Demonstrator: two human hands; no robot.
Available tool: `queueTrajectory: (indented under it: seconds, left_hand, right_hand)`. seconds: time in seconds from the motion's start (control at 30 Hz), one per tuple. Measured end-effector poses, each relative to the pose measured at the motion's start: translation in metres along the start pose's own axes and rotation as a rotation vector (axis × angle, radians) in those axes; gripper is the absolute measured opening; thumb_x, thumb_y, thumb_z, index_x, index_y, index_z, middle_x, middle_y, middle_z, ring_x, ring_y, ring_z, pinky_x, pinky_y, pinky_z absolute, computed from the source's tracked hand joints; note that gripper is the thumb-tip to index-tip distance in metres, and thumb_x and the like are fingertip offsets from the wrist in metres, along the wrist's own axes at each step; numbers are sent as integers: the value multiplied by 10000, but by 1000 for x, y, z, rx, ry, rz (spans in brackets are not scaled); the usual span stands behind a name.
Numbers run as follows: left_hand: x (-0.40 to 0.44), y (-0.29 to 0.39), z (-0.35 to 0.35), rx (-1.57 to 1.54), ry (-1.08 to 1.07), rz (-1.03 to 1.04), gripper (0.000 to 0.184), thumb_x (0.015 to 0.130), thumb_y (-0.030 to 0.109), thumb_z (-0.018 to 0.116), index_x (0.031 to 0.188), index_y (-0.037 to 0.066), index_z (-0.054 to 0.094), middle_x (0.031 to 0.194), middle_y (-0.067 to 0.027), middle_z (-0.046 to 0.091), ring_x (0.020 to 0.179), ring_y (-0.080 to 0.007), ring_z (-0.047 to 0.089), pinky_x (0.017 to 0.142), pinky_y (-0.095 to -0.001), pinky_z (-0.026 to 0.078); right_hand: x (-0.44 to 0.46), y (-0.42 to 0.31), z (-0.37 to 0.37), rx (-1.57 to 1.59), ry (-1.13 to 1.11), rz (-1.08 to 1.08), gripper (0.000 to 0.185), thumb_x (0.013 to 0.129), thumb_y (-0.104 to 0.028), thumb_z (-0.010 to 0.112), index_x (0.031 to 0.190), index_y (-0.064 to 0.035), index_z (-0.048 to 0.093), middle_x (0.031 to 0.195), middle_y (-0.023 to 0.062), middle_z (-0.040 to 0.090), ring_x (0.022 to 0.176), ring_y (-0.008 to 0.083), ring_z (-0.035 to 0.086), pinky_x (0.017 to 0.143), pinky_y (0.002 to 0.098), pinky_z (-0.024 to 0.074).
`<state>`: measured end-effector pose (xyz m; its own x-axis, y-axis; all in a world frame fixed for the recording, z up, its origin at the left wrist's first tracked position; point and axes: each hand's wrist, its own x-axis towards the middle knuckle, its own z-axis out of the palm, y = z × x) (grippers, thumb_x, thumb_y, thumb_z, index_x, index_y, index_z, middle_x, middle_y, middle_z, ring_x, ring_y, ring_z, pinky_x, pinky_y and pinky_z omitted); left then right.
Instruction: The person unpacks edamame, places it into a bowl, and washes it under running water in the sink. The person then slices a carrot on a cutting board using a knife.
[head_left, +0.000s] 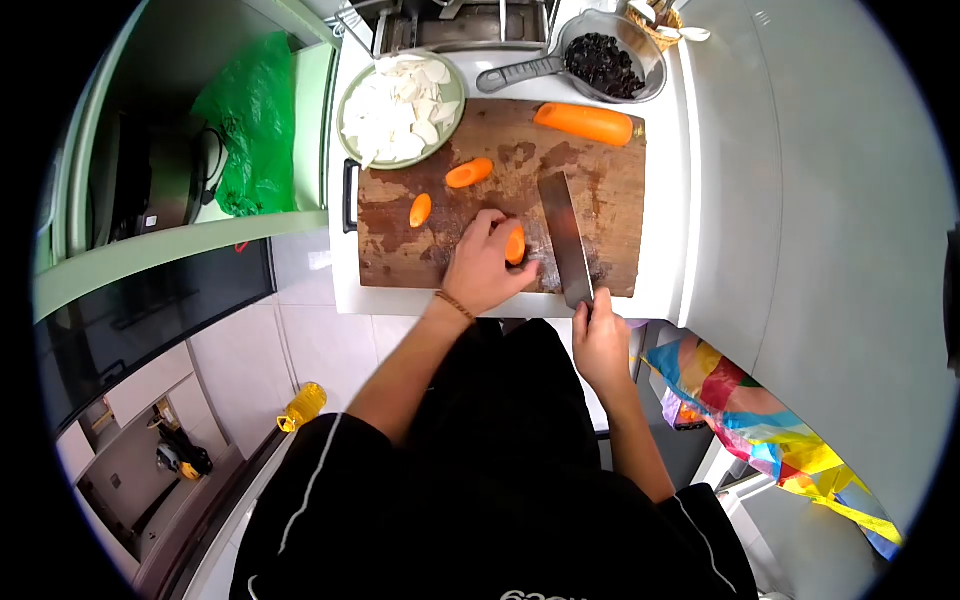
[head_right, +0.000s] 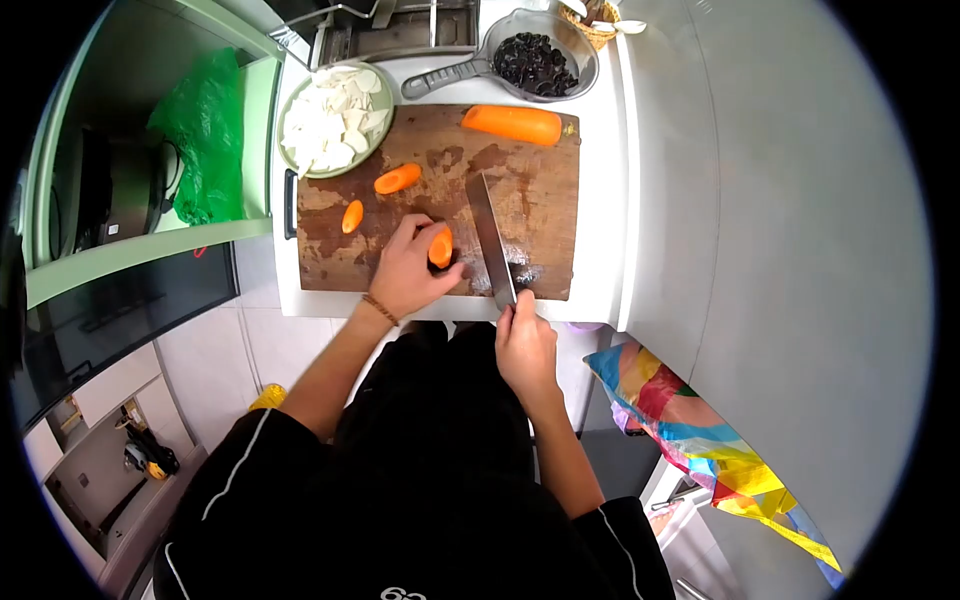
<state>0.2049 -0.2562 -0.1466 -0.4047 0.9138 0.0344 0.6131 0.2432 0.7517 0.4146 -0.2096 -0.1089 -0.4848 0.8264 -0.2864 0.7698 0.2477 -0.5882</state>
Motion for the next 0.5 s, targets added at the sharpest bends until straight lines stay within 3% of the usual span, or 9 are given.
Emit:
queueTrajectory:
  seconds: [0.1,0.13,0.23,0.5]
  left_hand:
    - [3,-24,-25,4,-85,283,391,734,126,795,1088,38,655,1187,-131,575,1105,-328,601,919,-404,532]
    - [10,-42,-29,36,-151,504,303,761,108,768,1039,60,657,1157,-98,594,1118,-302,590,922,-394,539]
    - [24,-63,-19,140,-282,700,251,785,102,751,1015,68,658,1116,-73,613,1090,-279,595,910,-379,549]
    - [34,-65,5,88,-219,869,197,759,116,730,921,42,647,1045,-76,624,1032,-270,610,903,-386,540]
  right_hand:
    - [-1,-3,3,33,3,-26,149,984,-77,572,953,-11,442,696,274,635,660,502,633,577,578,482]
    - [-2,-6,2,10,-7,-21,145,980,-54,573,949,-8,439,692,268,633,654,494,634,570,567,487]
    - [-4,-14,5,-11,-13,-55,141,980,-51,569,948,-10,438,686,257,630,644,483,635,557,554,490]
    - [-9,-25,19,-144,-24,-62,147,938,0,579,933,-2,432,639,222,597,586,447,620,515,524,482]
